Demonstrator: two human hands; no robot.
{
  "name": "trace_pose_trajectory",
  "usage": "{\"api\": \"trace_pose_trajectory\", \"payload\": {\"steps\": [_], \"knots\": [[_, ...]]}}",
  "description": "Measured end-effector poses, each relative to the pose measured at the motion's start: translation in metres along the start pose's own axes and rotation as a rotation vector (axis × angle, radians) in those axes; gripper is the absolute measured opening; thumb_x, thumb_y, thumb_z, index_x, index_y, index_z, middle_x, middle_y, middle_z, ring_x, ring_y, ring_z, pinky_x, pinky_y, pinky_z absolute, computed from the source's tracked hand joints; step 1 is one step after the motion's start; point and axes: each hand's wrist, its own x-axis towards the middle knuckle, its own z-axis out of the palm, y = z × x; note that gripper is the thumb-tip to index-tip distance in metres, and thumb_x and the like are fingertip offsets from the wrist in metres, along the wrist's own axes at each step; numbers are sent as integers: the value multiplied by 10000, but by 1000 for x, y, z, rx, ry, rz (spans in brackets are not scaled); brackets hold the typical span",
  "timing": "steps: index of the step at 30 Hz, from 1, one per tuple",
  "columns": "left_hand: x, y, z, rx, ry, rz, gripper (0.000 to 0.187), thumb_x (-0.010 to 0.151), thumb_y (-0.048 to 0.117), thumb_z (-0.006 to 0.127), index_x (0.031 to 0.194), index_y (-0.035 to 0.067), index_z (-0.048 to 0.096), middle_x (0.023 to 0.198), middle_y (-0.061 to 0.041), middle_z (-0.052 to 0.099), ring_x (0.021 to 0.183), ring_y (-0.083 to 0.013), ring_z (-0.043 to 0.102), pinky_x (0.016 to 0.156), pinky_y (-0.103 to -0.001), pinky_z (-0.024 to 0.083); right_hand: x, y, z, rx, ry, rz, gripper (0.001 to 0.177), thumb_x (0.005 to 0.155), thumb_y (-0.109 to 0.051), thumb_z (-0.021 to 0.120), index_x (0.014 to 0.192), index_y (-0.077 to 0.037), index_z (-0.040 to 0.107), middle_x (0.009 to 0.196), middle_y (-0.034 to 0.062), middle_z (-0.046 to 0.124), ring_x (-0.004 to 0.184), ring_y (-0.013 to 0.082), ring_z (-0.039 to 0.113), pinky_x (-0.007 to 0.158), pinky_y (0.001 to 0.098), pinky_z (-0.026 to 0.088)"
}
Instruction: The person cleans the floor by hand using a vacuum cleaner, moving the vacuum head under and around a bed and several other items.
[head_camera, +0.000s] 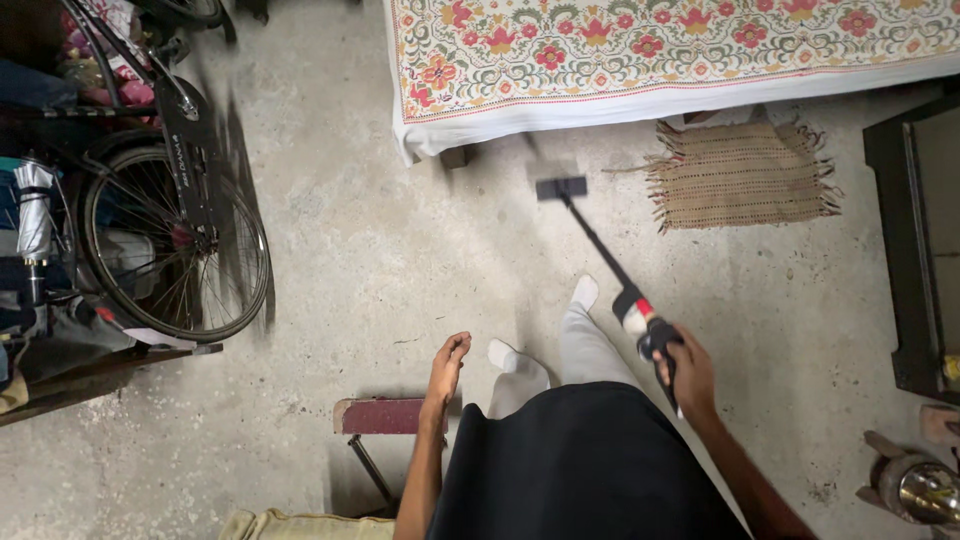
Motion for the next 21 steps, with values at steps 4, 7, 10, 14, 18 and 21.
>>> {"api": "trace_pose_trajectory", "payload": {"steps": [4,7,10,14,18,21], "knots": [[-12,1,2,-3,54,-23,567,927,453,570,1350,80,628,1349,-90,668,1244,-247,590,1007,-404,456,87,-29,30,-47,-5,-142,454,953,-156,457,1352,15,590,719,70,610,468,104,458,437,264,364],[-28,0,12,-29,91,-56,577,947,471,568,1363,74,624,1358,-93,657,1267,-247,579,1034,-398,447,166,-39,51,18,-32,-181,472,957,-149,475,1381,25,590,743,80,614,484,115,469,447,270,391],[-35,-1,24,-64,109,-98,578,951,472,568,1369,74,610,1364,-88,648,1283,-240,571,1040,-397,451,221,-41,61,40,-36,-165,514,945,-141,481,1437,-4,539,737,90,627,476,118,480,432,273,405],[-41,-4,36,-59,137,-124,567,939,457,567,1358,80,624,1375,-73,655,1277,-235,582,1030,-396,462,247,-40,61,42,13,-102,529,951,-153,475,1471,-57,509,724,84,632,475,108,503,423,264,427],[-41,-13,37,-52,111,-125,561,939,450,566,1355,78,622,1371,-80,655,1270,-242,583,1030,-389,460,221,-30,40,-57,29,-117,454,1001,-167,480,1420,-27,581,740,78,632,489,101,502,431,268,424],[-30,-17,31,-57,70,-109,566,936,449,572,1355,70,616,1377,-85,654,1272,-244,577,1030,-389,446,171,-12,14,-128,44,-117,401,1025,-188,500,1381,-20,577,718,73,617,456,106,480,403,277,386]]}}
